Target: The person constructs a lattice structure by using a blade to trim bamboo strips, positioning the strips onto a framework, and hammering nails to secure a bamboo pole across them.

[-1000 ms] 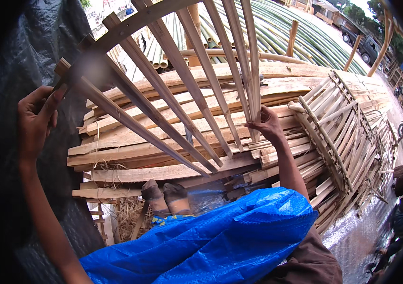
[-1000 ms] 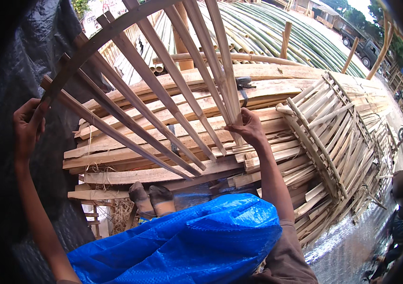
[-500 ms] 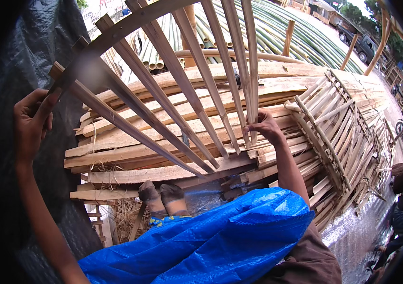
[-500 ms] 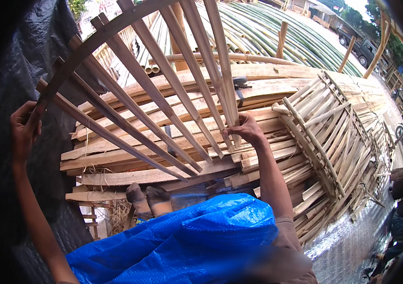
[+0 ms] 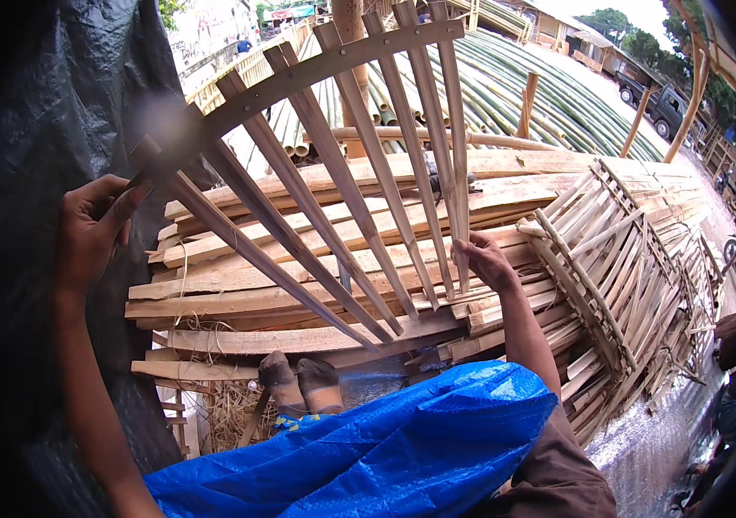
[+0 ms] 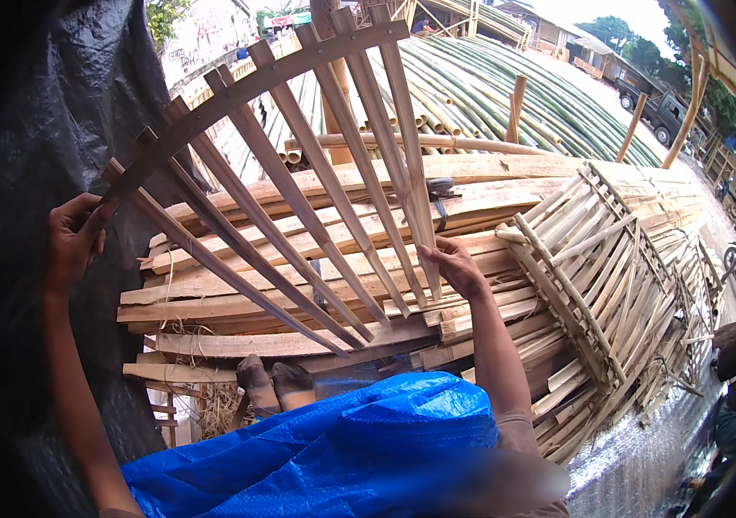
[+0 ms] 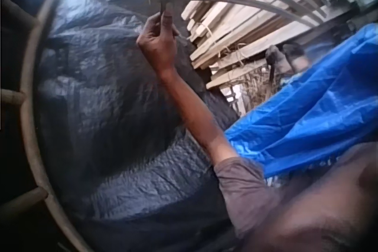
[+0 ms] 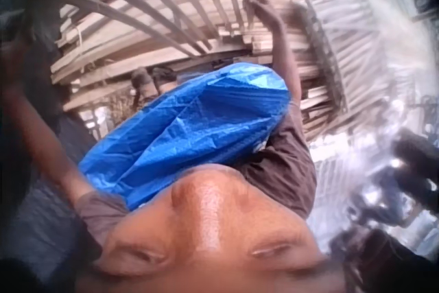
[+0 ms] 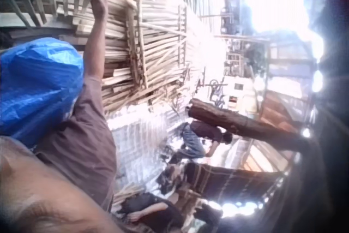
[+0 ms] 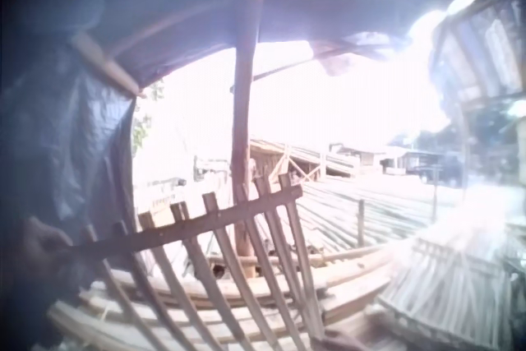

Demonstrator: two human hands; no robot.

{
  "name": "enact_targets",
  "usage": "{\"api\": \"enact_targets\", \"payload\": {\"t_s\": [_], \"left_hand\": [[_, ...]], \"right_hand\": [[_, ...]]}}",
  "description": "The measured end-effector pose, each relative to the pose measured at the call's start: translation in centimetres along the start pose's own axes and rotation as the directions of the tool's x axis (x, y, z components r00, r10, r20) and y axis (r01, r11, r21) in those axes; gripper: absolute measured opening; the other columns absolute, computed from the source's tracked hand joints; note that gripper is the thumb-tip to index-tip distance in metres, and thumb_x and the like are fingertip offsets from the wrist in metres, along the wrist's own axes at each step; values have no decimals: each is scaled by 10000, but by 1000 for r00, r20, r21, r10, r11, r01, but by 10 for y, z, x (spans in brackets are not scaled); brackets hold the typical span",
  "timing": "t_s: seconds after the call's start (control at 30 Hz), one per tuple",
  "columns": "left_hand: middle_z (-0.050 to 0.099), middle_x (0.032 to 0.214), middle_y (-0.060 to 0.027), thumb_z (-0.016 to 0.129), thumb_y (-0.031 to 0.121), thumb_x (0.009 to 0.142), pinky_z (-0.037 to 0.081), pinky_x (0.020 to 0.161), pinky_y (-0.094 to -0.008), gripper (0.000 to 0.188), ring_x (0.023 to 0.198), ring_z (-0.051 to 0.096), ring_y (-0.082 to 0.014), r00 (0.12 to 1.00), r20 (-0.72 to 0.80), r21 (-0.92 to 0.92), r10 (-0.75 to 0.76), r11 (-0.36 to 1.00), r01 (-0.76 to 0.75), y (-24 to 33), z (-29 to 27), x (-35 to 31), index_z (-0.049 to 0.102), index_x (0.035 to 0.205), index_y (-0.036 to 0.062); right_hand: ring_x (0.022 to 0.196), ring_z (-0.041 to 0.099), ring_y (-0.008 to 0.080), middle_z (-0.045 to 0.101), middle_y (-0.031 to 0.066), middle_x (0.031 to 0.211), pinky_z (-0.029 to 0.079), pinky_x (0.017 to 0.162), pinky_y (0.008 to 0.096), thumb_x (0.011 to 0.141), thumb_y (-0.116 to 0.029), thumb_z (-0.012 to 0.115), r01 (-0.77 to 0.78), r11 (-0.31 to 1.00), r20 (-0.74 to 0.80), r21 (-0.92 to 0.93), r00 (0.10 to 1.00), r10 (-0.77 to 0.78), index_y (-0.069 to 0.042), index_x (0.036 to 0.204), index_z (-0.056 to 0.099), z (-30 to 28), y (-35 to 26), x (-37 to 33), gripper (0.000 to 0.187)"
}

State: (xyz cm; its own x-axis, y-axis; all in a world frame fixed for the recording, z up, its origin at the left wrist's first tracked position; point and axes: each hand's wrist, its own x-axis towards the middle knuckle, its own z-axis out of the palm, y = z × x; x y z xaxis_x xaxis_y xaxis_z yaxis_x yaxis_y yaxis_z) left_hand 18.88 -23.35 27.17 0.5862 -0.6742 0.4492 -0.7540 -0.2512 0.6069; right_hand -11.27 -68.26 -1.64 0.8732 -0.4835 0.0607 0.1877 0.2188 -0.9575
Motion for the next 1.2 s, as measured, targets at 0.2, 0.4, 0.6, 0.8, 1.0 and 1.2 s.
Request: {"api": "enact_targets", "payload": {"t_s": [0.2, 0.4, 0.6, 0.8, 1.0, 1.2], "left_hand": [[502, 526, 64, 709, 300, 932, 255, 400, -196, 259, 430, 400, 15, 1000, -5, -5, -13, 1000, 13, 3, 2, -3, 715, 905, 42], [501, 527, 60, 709, 288, 932, 257, 397, -197, 251, 431, 402, 13, 1000, -12, -20, 26, 999, -26, -2, 2, -2, 710, 883, 42], [489, 527, 64, 703, 276, 938, 255, 398, -196, 234, 431, 389, 14, 1000, -14, -14, 15, 1000, -15, -4, 3, -3, 702, 890, 47], [479, 523, 67, 685, 293, 949, 238, 395, -200, 248, 422, 369, 15, 1000, -7, 6, 4, 1000, -4, -1, 3, -3, 692, 887, 53], [465, 522, 71, 675, 352, 952, 229, 382, -198, 305, 406, 365, 14, 1000, -9, 50, -10, 999, 10, -17, 0, 4, 651, 830, 74], [459, 551, 81, 683, 369, 944, 226, 407, -202, 333, 463, 383, 16, 999, -22, 60, 30, 998, -28, -42, -25, 9, 640, 801, 72]], "right_hand": [[782, 597, 75, 670, -10, 838, 465, 710, 234, 794, -266, 849, 37, 966, -95, -254, 994, -63, -34, 977, 722, 8, -8, 6, 322], [783, 591, 66, 678, -8, 846, 469, 733, 236, 809, -309, 835, 88, 960, -100, -267, 988, -119, -42, 977, 725, 2, -9, 6, 334], [768, 567, 41, 666, -26, 816, 447, 723, 213, 879, -269, 773, 162, 944, -131, -287, 970, -206, -40, 959, 719, -12, -7, 4, 249], [868, 595, 77, 671, 20, 901, 464, 814, 248, 906, -339, 738, 168, 927, -209, -334, 946, -247, -21, 1056, 667, 2, -4, -1, 359], [909, 533, 103, 573, 49, 1005, 447, 810, 243, 978, -253, 636, 266, 819, -598, -509, 575, -559, -27, 1186, 566, 46, 24, -33, 315], [832, 561, 80, 603, 13, 959, 448, 731, 227, 915, -27, 650, 334, 847, -589, -414, 611, -529, -45, 1095, 601, 79, 118, -101, 187]]}}
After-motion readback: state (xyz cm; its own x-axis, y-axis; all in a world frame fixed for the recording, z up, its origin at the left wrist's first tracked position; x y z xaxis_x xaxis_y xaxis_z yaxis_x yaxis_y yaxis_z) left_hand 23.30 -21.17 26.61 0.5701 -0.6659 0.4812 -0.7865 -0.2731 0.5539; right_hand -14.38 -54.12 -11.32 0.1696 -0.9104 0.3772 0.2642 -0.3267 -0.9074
